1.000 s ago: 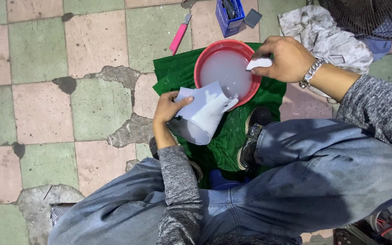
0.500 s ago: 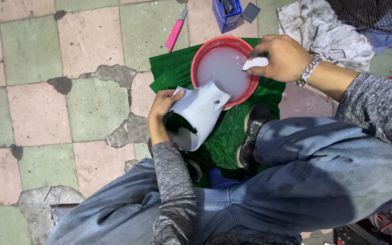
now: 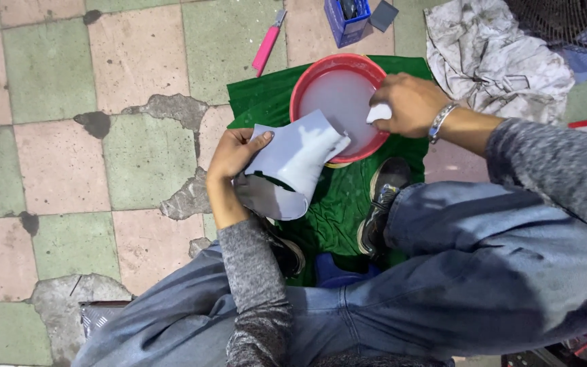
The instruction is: The person sands a plastic part by hand using a small piece of sandpaper, repeatedly dipping the sandpaper into a bucket of water and wiping the surface of the part.
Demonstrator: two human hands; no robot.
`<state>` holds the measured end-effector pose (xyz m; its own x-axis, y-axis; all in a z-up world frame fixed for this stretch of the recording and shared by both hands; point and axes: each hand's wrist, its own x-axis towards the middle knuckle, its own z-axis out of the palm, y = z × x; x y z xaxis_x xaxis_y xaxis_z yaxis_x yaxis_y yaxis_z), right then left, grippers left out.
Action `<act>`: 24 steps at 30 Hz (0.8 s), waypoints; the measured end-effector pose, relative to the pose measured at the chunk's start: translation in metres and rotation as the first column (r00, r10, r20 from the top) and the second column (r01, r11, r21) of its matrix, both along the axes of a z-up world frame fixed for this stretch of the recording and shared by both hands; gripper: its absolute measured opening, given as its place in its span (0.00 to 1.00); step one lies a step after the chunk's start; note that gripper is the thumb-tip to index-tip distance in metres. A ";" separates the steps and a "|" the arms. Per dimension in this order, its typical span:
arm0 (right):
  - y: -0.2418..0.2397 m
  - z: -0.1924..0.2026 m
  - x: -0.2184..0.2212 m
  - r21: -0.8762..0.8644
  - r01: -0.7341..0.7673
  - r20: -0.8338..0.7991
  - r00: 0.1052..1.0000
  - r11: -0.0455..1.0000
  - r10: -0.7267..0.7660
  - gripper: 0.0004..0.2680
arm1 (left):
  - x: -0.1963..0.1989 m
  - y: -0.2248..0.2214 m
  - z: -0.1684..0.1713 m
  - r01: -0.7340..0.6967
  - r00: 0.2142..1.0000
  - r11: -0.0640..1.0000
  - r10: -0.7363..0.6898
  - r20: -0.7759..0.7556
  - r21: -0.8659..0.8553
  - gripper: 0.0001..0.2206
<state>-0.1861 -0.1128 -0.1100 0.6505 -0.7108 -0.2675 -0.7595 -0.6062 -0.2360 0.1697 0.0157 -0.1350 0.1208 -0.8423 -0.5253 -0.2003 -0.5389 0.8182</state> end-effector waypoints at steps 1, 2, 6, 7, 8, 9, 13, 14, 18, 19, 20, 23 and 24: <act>0.003 -0.009 0.002 -0.006 -0.004 0.005 1.000 1.000 0.004 0.15 | 0.004 0.001 0.006 -0.004 1.000 1.000 0.004 0.005 -0.006 0.14; 0.008 -0.015 0.005 0.005 -0.013 -0.047 0.999 1.000 0.014 0.16 | 0.009 0.002 0.014 0.102 0.982 0.995 -0.101 0.159 0.001 0.14; 0.011 -0.037 0.016 0.025 -0.058 -0.182 0.981 0.998 0.062 0.16 | -0.018 0.010 0.099 0.222 0.850 0.974 -0.218 0.479 0.048 0.18; 0.012 -0.039 0.017 -0.018 -0.069 -0.181 0.981 0.997 0.065 0.16 | -0.021 0.013 0.101 0.211 0.851 0.977 -0.188 0.490 0.008 0.18; 0.012 -0.042 0.019 -0.002 -0.099 -0.175 0.980 0.995 0.097 0.18 | -0.024 0.015 0.102 0.222 0.838 0.975 -0.202 0.507 0.022 0.20; 0.012 -0.047 0.021 0.019 -0.131 -0.171 0.976 0.991 0.133 0.20 | -0.027 0.019 0.101 0.229 0.827 0.973 -0.216 0.520 0.041 0.21; 0.015 -0.037 0.031 -0.015 -0.157 -0.220 0.964 0.988 0.150 0.20 | -0.019 0.025 0.092 0.171 0.850 0.984 -0.127 0.511 -0.039 0.20; 0.015 -0.036 0.030 -0.003 -0.133 -0.226 0.966 0.991 0.129 0.19 | -0.016 0.024 0.090 0.151 0.853 0.988 -0.112 0.510 -0.037 0.21; 0.024 -0.036 0.029 0.005 -0.058 -0.195 0.979 0.998 0.058 0.17 | 0.000 0.027 0.071 0.085 0.877 0.995 -0.047 0.478 -0.058 0.23; 0.024 -0.032 0.029 -0.006 -0.069 -0.196 0.978 0.998 0.066 0.17 | 0.004 0.029 0.068 0.074 0.878 0.995 -0.032 0.478 -0.070 0.23; 0.023 -0.029 0.028 -0.009 -0.021 -0.203 0.979 1.000 0.019 0.17 | 0.008 0.030 0.064 0.067 0.890 0.996 -0.033 0.455 -0.059 0.24; 0.017 -0.037 0.034 0.001 0.113 -0.140 0.984 0.994 -0.112 0.17 | 0.019 0.035 0.054 0.048 0.914 0.998 -0.031 0.404 -0.032 0.26; 0.012 -0.041 0.035 0.026 0.207 -0.066 0.976 0.978 -0.205 0.16 | 0.020 0.034 0.052 0.046 0.924 0.999 -0.038 0.380 -0.012 0.27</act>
